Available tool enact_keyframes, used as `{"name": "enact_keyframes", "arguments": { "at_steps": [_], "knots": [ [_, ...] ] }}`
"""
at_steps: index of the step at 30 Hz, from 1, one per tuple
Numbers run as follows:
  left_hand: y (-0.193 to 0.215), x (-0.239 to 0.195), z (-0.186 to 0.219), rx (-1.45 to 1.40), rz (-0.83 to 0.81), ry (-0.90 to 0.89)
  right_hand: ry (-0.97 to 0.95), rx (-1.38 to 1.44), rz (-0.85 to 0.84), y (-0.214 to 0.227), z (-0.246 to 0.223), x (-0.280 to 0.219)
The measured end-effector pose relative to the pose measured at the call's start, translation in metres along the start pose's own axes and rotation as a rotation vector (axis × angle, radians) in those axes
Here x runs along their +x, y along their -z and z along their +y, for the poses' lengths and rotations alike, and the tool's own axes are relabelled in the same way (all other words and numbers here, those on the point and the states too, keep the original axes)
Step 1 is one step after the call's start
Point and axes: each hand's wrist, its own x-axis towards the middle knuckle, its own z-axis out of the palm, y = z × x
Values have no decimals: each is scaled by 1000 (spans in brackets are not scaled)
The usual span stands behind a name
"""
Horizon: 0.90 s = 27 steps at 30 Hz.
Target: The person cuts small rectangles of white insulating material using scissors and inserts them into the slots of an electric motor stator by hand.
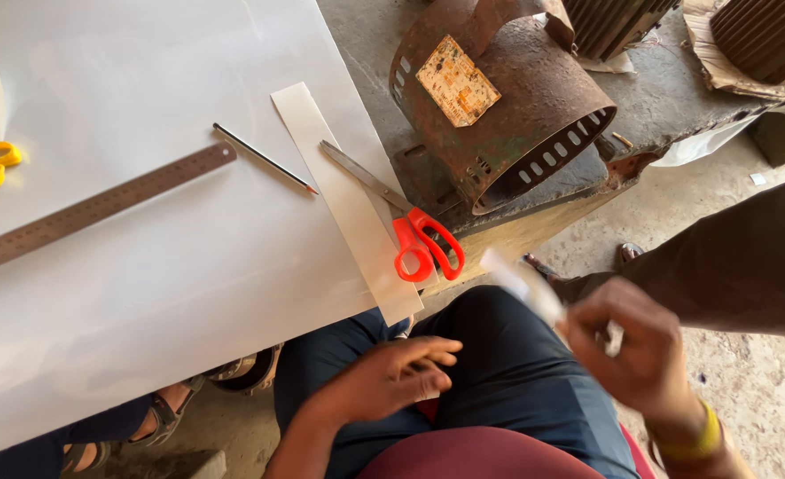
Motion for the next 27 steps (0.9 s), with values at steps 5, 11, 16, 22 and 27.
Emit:
{"name": "enact_keyframes", "arguments": {
  "at_steps": [5,11,16,22,27],
  "knots": [
    [-20,-13,21,-470,-130,-189,-41,352,-385,-4,-18,-26],
    [-26,-19,29,-577,97,-215,324,58,-209,-39,-40,-18],
    [-21,-18,15,-459,424,-250,275,4,-202,-61,-40,-21],
    [-18,-21,17,-357,490,-209,-351,392,-249,-69,-19,-43],
    [-19,-21,20,-285,395,-242,-674,783,-324,-78,3,-56]
  ]
}}
